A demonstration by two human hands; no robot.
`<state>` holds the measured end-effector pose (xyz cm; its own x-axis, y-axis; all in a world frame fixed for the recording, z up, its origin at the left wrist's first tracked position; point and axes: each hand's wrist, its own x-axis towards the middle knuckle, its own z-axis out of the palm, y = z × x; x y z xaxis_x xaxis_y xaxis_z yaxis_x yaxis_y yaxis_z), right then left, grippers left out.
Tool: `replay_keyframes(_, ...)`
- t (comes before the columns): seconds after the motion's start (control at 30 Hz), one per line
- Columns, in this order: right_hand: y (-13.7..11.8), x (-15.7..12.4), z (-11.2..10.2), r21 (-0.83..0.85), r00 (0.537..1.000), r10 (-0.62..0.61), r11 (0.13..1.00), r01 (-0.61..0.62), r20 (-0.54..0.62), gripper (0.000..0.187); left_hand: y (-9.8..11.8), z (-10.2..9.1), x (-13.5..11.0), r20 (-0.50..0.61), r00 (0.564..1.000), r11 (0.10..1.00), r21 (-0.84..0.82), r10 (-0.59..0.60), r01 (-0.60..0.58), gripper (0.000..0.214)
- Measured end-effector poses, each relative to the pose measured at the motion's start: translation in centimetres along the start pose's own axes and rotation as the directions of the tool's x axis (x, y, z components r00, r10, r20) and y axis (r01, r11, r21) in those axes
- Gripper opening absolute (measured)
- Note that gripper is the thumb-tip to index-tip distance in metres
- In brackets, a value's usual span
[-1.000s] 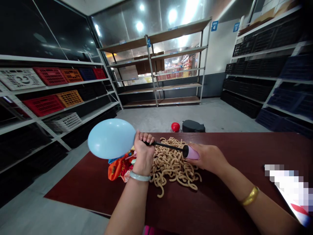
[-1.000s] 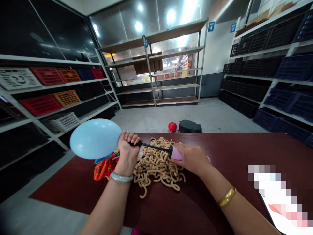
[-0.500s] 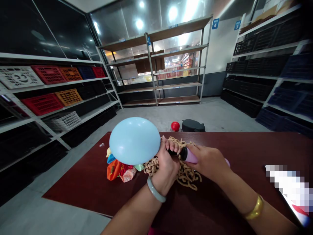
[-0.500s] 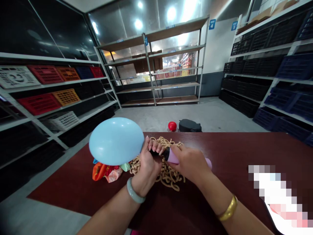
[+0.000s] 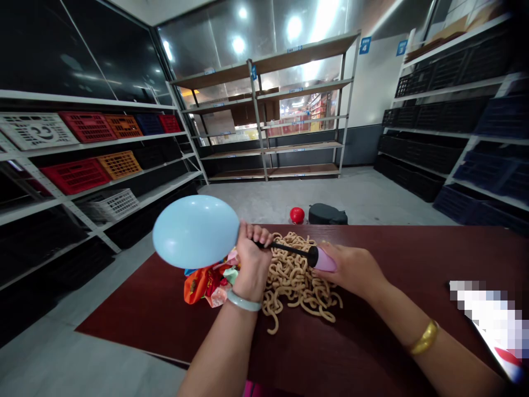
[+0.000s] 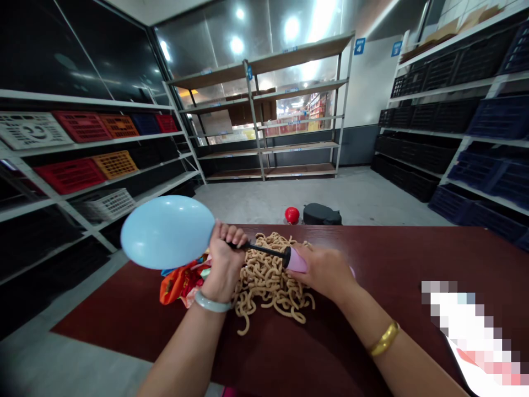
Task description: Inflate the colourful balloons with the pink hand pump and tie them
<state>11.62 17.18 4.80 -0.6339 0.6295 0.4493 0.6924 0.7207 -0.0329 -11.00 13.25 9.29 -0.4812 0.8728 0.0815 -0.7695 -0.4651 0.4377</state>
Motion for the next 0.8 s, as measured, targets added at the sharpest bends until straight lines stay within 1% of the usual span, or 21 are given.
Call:
replay_keyframes(0.07, 0.4, 0.0, -0.1, -0.004, 1.000, 0.002, 1.000, -0.002, 0.006, 0.057, 1.8, -0.4, 0.9, -0.021, 0.999, 0.999, -0.014, 0.046, -0.046, 0.047)
replay_keyframes(0.1, 0.6, 0.0, -0.2, -0.008, 1.000, 0.004, 1.000, -0.004, 0.011, 0.057, 2.3, -0.5, 1.2, -0.029, 0.998, 0.998, -0.026, 0.057, -0.058, 0.046)
replay_keyframes(0.17, 0.9, 0.0, -0.4, -0.026, 1.000, 0.011, 1.000, -0.010, 0.022, 0.056, 2.4, -0.7, 1.5, -0.029, 0.998, 0.997, -0.061, 0.054, -0.056, 0.044)
replay_keyframes(0.23, 1.1, 0.0, -0.5, -0.050, 1.000, 0.020, 0.999, -0.019, 0.023, 0.055, 1.5, -0.8, 1.3, -0.014, 0.999, 0.995, -0.090, 0.037, -0.038, 0.043)
replay_keyframes(0.33, 1.1, -0.1, -0.6, -0.074, 0.999, 0.033, 0.997, -0.032, 0.010, 0.053, -1.0, -0.6, 0.4, 0.014, 1.000, 0.996, -0.092, 0.002, -0.001, 0.042)
replay_keyframes(0.47, 0.2, -0.2, -0.6, -0.068, 1.000, 0.017, 0.998, -0.017, -0.003, 0.053, -4.7, -0.1, -1.9, 0.037, 0.996, 0.995, -0.044, -0.086, 0.087, 0.040)
replay_keyframes(0.53, -0.4, -0.2, -0.6, -0.055, 1.000, 0.006, 0.998, -0.006, 0.002, 0.053, -6.1, 0.0, -3.0, 0.062, 0.991, 0.993, -0.016, -0.116, 0.118, 0.039)
replay_keyframes(0.63, -1.0, -0.2, -0.6, -0.025, 1.000, 0.003, 1.000, -0.003, 0.007, 0.053, -7.2, 0.2, -4.2, 0.086, 0.987, 0.991, 0.010, -0.135, 0.135, 0.038)
replay_keyframes(0.8, -1.1, -0.2, -0.6, 0.014, 1.000, -0.001, 1.000, 0.001, 0.016, 0.052, -7.3, 0.3, -4.2, 0.032, 0.990, 0.990, 0.021, -0.140, 0.140, 0.040)
